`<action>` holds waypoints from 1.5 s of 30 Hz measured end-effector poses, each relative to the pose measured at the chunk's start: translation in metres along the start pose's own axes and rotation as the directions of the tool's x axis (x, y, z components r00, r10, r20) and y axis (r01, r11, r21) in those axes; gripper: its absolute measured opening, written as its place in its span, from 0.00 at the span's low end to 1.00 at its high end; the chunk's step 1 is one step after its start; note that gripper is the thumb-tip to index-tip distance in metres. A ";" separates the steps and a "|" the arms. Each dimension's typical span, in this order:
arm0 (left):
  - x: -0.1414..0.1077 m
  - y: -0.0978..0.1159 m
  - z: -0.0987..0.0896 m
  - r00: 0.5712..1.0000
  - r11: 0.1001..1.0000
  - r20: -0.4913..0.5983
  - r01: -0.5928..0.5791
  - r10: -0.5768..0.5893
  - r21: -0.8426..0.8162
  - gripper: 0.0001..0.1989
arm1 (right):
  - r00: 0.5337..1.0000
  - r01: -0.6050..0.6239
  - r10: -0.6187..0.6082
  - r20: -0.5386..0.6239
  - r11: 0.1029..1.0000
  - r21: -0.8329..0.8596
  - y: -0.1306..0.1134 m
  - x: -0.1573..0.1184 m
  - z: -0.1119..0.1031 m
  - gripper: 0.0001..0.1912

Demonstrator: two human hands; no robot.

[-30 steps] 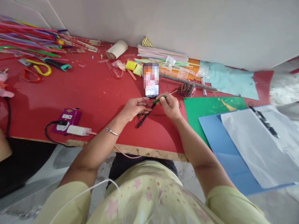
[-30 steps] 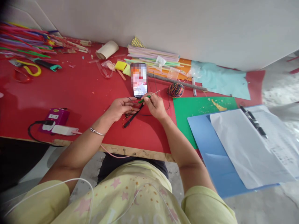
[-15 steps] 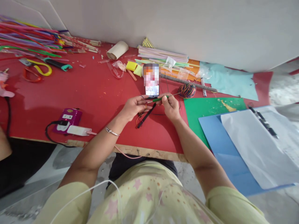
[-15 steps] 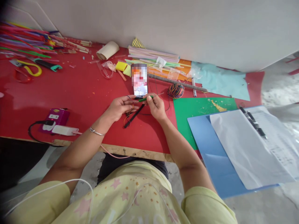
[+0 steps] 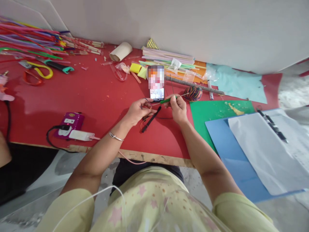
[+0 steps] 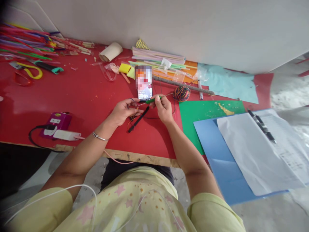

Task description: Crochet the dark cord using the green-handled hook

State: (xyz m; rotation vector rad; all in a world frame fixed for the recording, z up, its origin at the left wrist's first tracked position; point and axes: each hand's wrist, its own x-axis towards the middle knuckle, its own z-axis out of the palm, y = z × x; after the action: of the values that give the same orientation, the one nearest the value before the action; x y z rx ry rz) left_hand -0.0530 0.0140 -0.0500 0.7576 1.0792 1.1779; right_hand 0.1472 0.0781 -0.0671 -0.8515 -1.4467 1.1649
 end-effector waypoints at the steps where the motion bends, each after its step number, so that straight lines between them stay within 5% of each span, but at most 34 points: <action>1: 0.000 0.000 0.000 1.000 1.000 0.000 0.001 -0.001 0.000 0.21 | 1.000 0.001 -0.001 0.000 1.000 0.003 0.000 0.000 0.000 0.20; 45: -0.001 0.005 0.003 0.997 0.998 -0.074 0.029 -0.025 0.050 0.13 | 1.000 -0.019 0.020 0.016 0.998 -0.062 -0.002 -0.001 -0.005 0.22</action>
State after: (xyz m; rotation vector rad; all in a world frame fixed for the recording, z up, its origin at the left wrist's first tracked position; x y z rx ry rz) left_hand -0.0518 0.0140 -0.0444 0.7418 1.1807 1.1665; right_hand 0.1526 0.0776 -0.0656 -0.9018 -1.4974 1.1491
